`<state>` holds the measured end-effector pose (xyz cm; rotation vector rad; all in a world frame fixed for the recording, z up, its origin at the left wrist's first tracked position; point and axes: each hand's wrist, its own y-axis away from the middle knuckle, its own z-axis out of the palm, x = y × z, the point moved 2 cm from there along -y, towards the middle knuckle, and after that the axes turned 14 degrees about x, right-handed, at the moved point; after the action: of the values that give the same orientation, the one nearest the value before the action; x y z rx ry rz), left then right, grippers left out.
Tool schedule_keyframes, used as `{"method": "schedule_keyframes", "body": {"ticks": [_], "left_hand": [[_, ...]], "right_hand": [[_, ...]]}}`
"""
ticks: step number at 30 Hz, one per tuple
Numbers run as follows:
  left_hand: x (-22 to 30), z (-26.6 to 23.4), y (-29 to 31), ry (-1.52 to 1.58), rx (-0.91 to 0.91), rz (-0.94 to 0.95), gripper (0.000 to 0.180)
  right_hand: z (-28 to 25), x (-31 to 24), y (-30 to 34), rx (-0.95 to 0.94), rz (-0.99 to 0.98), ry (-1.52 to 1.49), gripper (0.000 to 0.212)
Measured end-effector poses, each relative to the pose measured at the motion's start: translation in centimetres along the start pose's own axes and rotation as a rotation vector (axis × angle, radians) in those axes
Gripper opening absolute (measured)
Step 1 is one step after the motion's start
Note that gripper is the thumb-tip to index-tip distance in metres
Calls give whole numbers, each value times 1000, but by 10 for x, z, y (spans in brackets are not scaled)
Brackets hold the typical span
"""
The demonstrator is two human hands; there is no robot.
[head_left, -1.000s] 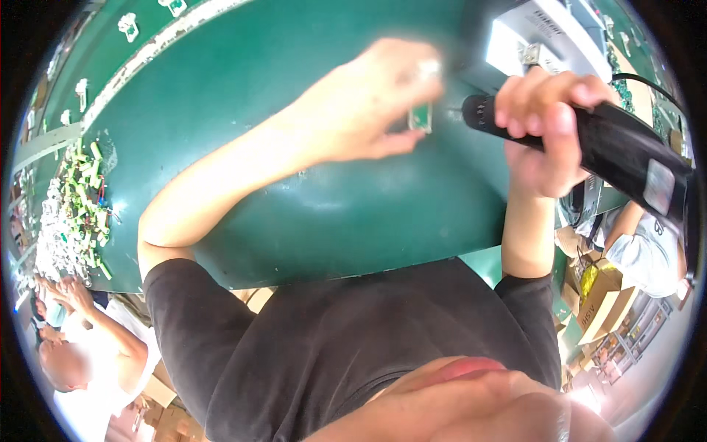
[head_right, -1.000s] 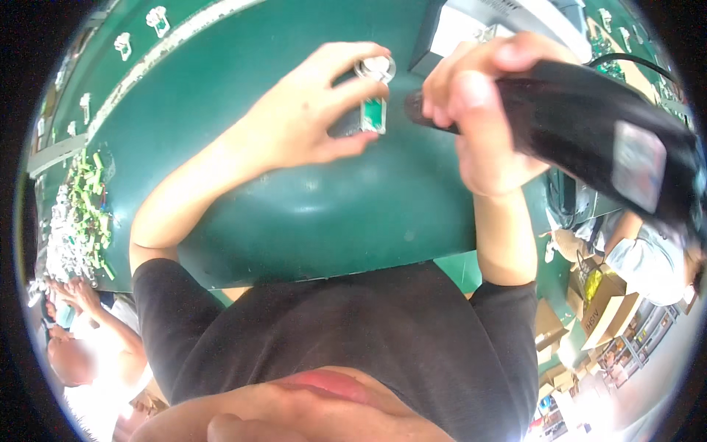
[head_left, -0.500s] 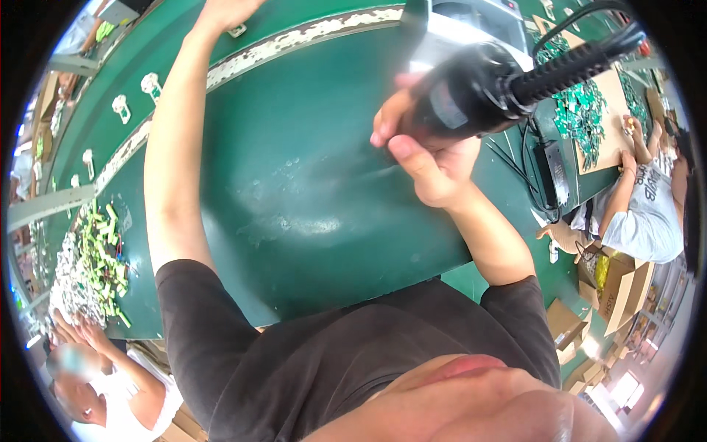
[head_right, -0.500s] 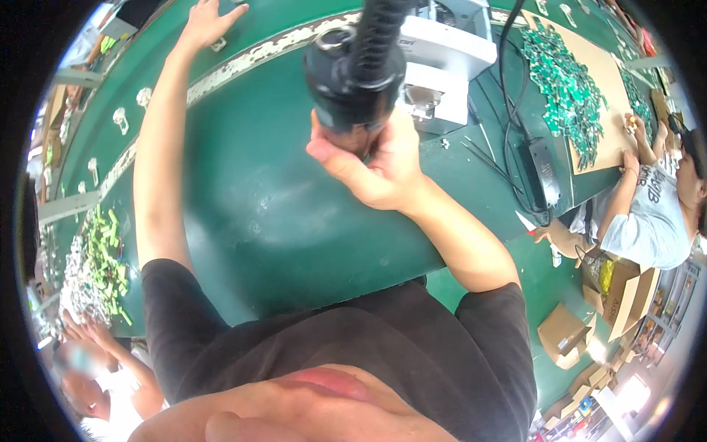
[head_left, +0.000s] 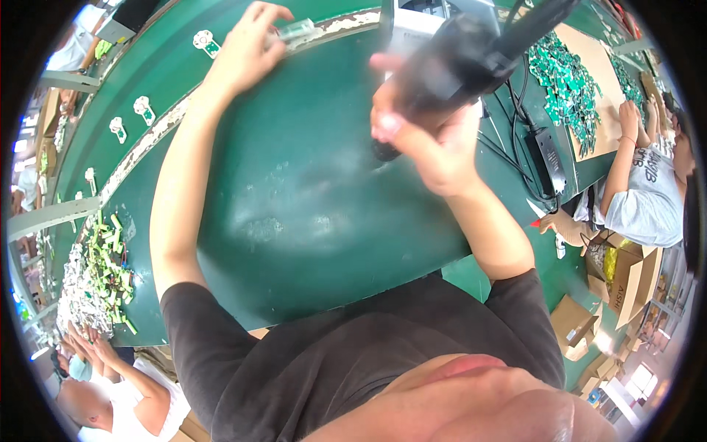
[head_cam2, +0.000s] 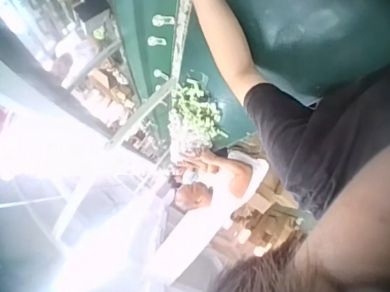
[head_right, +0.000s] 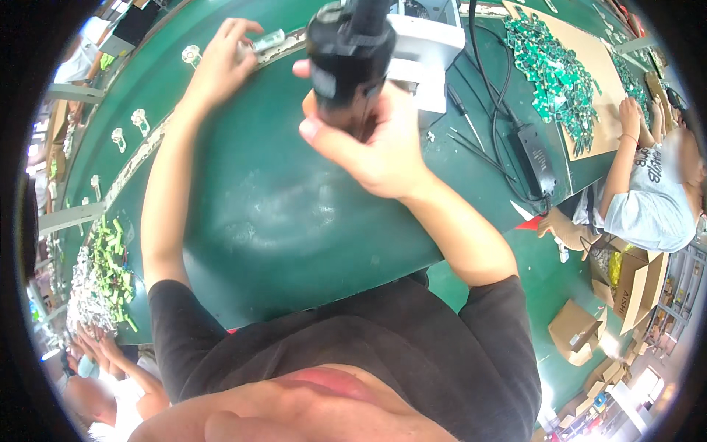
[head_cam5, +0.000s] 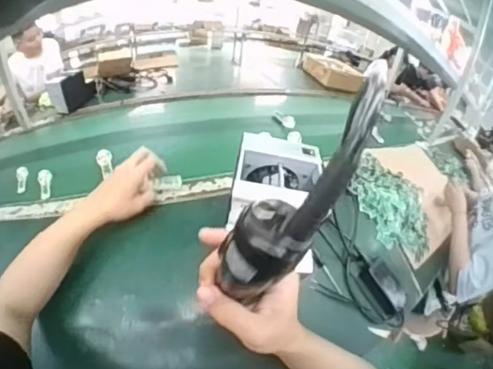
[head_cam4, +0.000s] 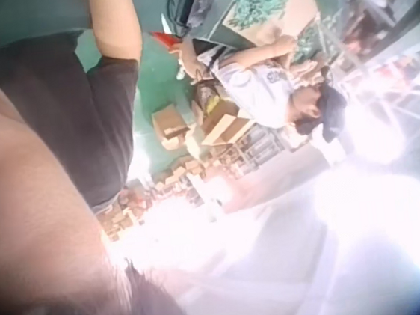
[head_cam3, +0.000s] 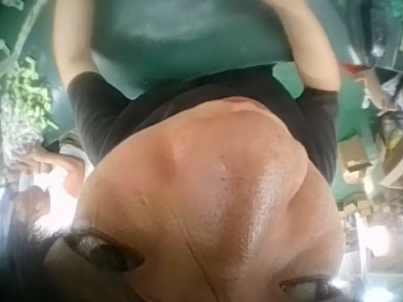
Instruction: Assembling small electronic components using an electric screwdriver at a production workbench.
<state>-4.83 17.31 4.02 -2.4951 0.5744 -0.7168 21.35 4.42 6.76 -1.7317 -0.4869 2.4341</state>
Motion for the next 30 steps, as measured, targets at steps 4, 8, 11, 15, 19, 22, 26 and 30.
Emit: {"method": "schedule_keyframes", "body": {"ticks": [4,8,11,15,19,22,26,30], "left_hand": [[76,-21,62,225,-297,205,42],[130,-15,99,312,-491,443,37],[127,6,113,308,-117,561,30],[120,9,110,355,-117,435,23],[115,8,115,432,-138,323,20],[112,12,121,453,-128,291,22],[112,17,120,502,-110,272,25],[111,18,120,546,-120,237,25]], "right_hand": [[-13,-28,-11,82,-189,-55,47],[-52,-75,-24,41,-438,-82,37],[-63,-79,-34,171,-485,-67,30],[-39,-63,-41,178,-608,100,20],[-33,-54,-45,163,-559,220,18],[-33,-63,-38,134,-264,122,9],[-56,-67,-33,104,-126,32,14],[-77,-81,-34,105,-173,-29,13]]}}
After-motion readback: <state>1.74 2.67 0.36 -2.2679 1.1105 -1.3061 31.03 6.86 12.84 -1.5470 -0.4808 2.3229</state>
